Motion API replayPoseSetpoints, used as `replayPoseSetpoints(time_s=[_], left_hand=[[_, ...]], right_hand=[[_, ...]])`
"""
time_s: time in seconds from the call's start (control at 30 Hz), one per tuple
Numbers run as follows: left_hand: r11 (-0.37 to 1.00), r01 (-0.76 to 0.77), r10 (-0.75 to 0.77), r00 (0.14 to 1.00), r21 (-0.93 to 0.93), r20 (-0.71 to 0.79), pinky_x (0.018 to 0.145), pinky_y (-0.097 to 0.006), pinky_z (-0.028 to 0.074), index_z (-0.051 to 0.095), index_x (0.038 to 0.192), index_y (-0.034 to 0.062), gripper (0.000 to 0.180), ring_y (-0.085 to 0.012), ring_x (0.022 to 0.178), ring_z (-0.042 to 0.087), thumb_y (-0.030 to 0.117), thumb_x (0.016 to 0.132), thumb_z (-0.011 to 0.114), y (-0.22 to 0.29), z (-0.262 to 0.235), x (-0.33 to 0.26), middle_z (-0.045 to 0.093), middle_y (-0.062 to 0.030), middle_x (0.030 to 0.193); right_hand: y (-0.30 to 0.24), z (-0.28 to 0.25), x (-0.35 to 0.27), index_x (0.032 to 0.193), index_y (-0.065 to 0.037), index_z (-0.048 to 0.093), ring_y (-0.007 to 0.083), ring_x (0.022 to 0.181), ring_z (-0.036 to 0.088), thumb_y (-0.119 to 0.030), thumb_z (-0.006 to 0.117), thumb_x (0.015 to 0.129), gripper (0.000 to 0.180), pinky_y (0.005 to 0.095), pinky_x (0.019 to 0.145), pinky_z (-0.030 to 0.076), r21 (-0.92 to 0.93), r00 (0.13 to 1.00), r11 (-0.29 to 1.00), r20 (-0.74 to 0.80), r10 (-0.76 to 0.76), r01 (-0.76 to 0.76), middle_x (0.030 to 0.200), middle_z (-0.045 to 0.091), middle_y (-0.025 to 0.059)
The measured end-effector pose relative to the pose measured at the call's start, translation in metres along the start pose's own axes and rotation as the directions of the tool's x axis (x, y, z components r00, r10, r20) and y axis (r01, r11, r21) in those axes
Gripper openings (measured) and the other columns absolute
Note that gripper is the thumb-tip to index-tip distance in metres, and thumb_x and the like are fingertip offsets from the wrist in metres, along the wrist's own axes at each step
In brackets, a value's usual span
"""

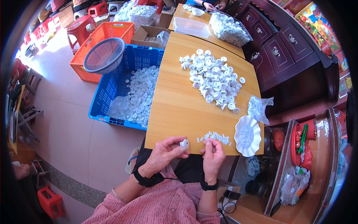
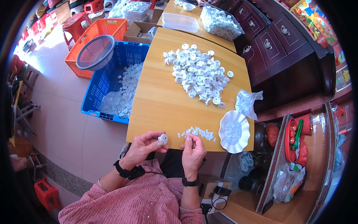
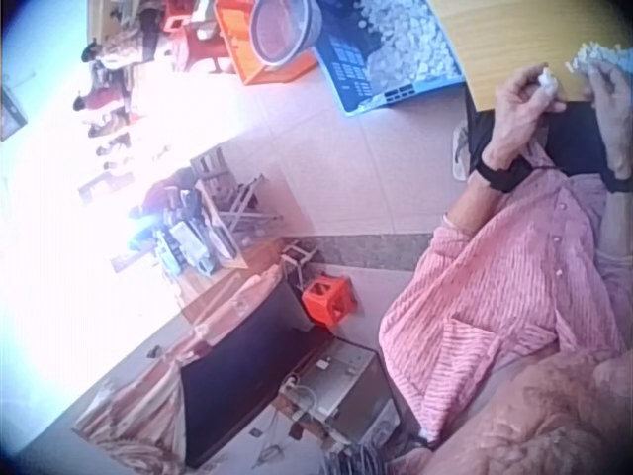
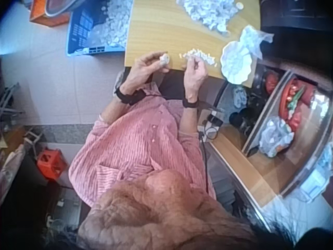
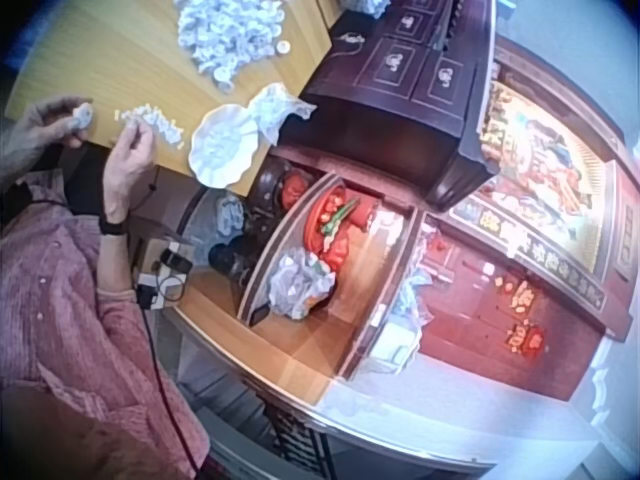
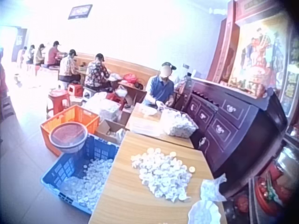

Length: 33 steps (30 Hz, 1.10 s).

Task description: Assembling small white plastic components by hand.

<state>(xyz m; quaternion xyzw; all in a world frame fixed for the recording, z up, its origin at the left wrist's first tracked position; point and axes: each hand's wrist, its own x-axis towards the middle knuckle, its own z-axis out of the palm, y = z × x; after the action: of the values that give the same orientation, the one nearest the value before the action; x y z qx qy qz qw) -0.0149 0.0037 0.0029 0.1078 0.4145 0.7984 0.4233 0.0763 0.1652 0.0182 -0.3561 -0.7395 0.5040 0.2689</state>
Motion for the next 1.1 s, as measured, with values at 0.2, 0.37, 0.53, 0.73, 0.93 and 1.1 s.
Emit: replayPoseSetpoints(time_s=[0.2, 0.37, 0.53, 0.73, 0.93, 1.1], left_hand=[[1.0, -0.01, 0.01, 1.0, -0.006, -0.013, 0.085, -0.031, 0.059, 0.054, 0.129, -0.0049, 0.034, -0.0217, 0.096, 0.069, 0.004, 0.096, 0.06, 0.001, 0.002, -0.001, 0.068, -0.0147, 0.108], [1.0, -0.013, 0.013, 1.0, 0.004, -0.006, 0.085, -0.031, 0.058, 0.054, 0.129, -0.0046, 0.034, -0.0216, 0.096, 0.069, 0.004, 0.097, 0.06, 0.001, 0.001, -0.001, 0.068, -0.0146, 0.108], [0.998, -0.014, 0.015, 1.0, -0.065, 0.016, 0.088, -0.029, 0.057, 0.049, 0.137, -0.0034, 0.043, -0.0187, 0.099, 0.068, 0.008, 0.097, 0.061, 0.005, 0.001, -0.002, 0.065, -0.0125, 0.113], [0.985, 0.019, -0.003, 0.996, -0.174, 0.089, 0.089, -0.031, 0.057, 0.048, 0.139, -0.0018, 0.044, -0.0225, 0.1, 0.068, 0.008, 0.098, 0.059, 0.006, -0.006, -0.004, 0.065, -0.0165, 0.117], [0.976, 0.006, 0.016, 0.995, -0.22, 0.101, 0.09, -0.031, 0.057, 0.049, 0.138, -0.0018, 0.043, -0.0219, 0.1, 0.068, 0.01, 0.098, 0.06, 0.006, -0.006, -0.004, 0.065, -0.0159, 0.117], [0.979, -0.002, 0.023, 0.995, -0.203, 0.1, 0.088, -0.029, 0.056, 0.049, 0.138, -0.0027, 0.043, -0.0181, 0.097, 0.068, 0.009, 0.098, 0.059, 0.006, -0.007, -0.005, 0.065, -0.0131, 0.116]], right_hand=[[-0.002, -0.002, -0.001, 0.101, 0.005, 0.062, 0.0102, 0.06, 0.063, -0.008, 0.059, 0.096, 0.014, 0.0243, 0.056, 0.052, -0.016, 1.0, 1.0, -0.009, 0.024, -0.024, 0.085, 0.07, 0.0092], [-0.002, -0.003, -0.004, 0.101, 0.003, 0.062, 0.0086, 0.059, 0.062, -0.009, 0.06, 0.096, 0.014, 0.0225, 0.053, 0.048, 0.05, 0.998, 0.997, 0.012, 0.062, -0.062, 0.086, 0.07, 0.0081], [-0.03, -0.001, -0.016, 0.103, 0.001, 0.063, 0.0071, 0.063, 0.06, -0.013, 0.063, 0.096, 0.016, 0.0199, 0.053, 0.045, 0.179, 0.987, 0.974, 0.105, 0.122, -0.139, 0.088, 0.069, 0.0071], [-0.043, 0.005, -0.029, 0.102, 0.001, 0.062, 0.0071, 0.064, 0.062, -0.01, 0.064, 0.095, 0.013, 0.0199, 0.056, 0.048, 0.291, 0.972, 0.943, 0.213, 0.1, -0.161, 0.086, 0.069, 0.0055], [-0.041, 0.015, -0.034, 0.097, 0.001, 0.062, 0.0089, 0.074, 0.061, -0.006, 0.065, 0.093, 0.008, 0.0216, 0.063, 0.049, 0.295, 0.974, 0.955, 0.204, -0.101, 0.037, 0.098, 0.064, 0.0066], [-0.045, 0.016, -0.034, 0.093, 0.002, 0.063, 0.0145, 0.09, 0.059, -0.004, 0.066, 0.092, 0.007, 0.0243, 0.072, 0.049, 0.049, 0.94, 0.962, 0.203, -0.273, 0.269, 0.108, 0.059, 0.0106]])
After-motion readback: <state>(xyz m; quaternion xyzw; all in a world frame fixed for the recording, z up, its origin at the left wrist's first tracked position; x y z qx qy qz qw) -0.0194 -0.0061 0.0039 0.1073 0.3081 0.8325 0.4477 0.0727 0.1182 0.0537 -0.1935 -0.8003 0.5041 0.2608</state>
